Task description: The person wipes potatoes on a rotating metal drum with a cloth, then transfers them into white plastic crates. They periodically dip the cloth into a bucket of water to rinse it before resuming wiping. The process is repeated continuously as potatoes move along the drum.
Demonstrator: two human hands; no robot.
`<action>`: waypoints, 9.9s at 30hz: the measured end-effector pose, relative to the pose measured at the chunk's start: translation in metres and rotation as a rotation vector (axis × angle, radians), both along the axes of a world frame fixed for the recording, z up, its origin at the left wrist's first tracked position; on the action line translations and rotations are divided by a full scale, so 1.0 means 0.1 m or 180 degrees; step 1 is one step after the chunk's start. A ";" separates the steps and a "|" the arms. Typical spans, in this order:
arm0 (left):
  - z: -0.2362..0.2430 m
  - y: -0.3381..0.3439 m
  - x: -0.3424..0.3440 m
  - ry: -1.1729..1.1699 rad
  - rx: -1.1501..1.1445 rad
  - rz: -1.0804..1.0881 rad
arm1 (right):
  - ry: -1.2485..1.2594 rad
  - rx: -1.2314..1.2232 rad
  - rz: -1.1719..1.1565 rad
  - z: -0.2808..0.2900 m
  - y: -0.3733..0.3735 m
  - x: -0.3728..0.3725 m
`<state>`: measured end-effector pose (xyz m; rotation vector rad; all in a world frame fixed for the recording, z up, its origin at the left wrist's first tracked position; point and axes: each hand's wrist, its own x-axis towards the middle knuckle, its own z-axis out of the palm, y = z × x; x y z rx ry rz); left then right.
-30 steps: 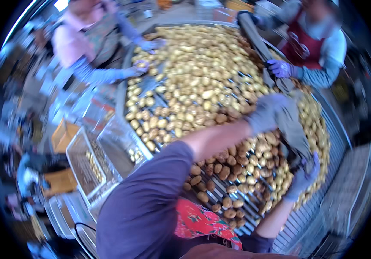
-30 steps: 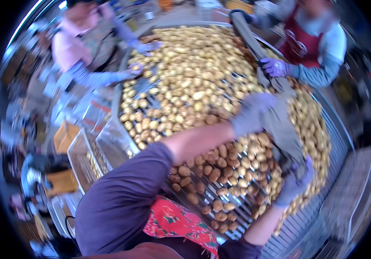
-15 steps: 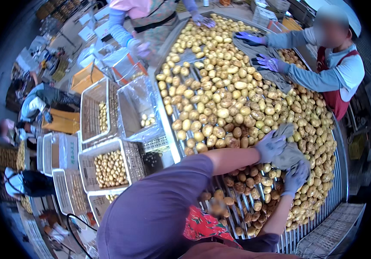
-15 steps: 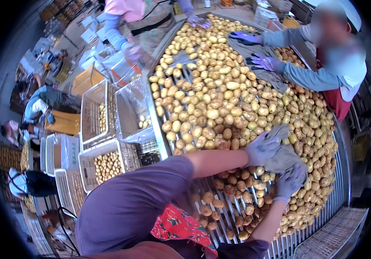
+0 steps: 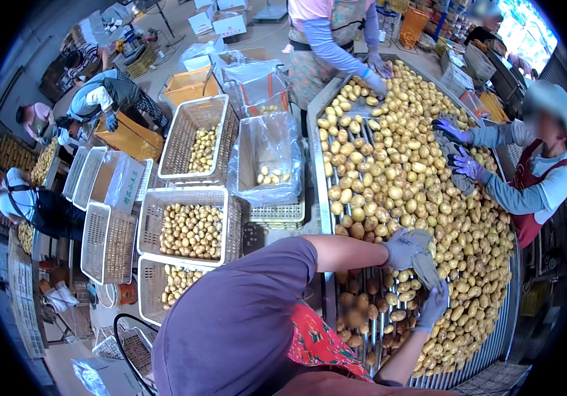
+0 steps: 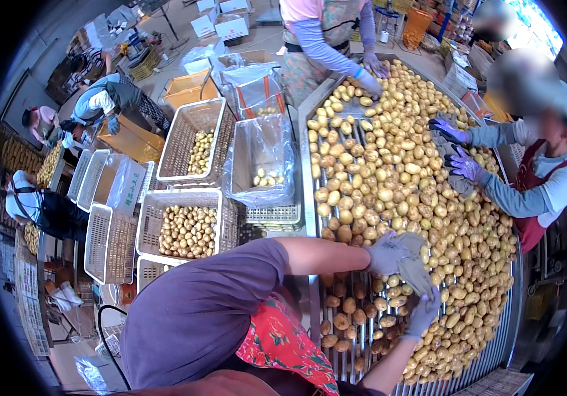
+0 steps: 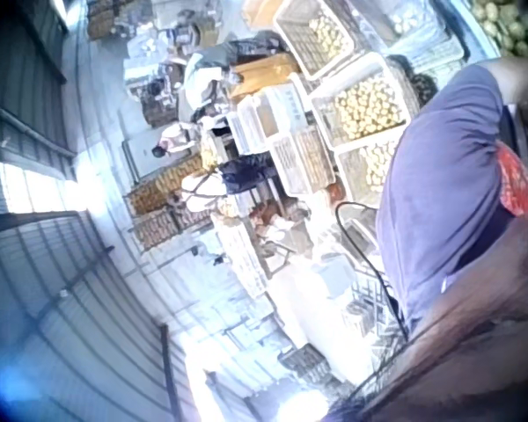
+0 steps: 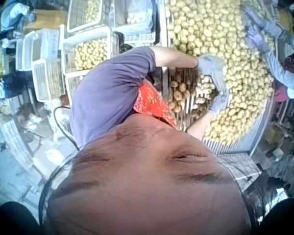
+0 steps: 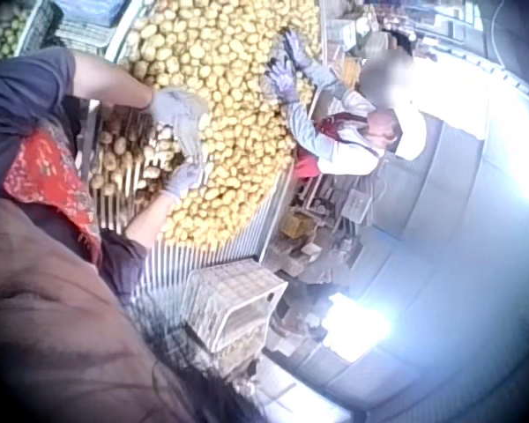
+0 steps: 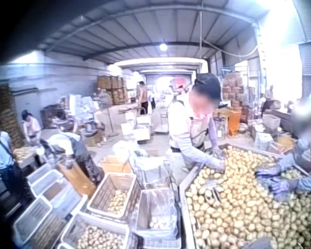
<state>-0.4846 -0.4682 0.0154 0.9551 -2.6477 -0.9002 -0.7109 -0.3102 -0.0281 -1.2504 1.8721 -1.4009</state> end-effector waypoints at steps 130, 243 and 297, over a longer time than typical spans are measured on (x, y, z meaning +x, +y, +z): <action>-0.48 -2.14 -0.73 0.0279 -0.1791 -0.0564 | 0.2936 0.1357 -0.1196 0.39 -1.54 0.31; -1.14 -3.34 -0.93 0.0585 0.0159 0.0200 | 0.2640 0.1283 -0.0514 0.06 -2.21 0.78; 0.15 -0.96 -0.86 0.2350 0.0554 -0.0819 | -0.0022 -0.0592 -0.2098 1.01 -0.33 0.71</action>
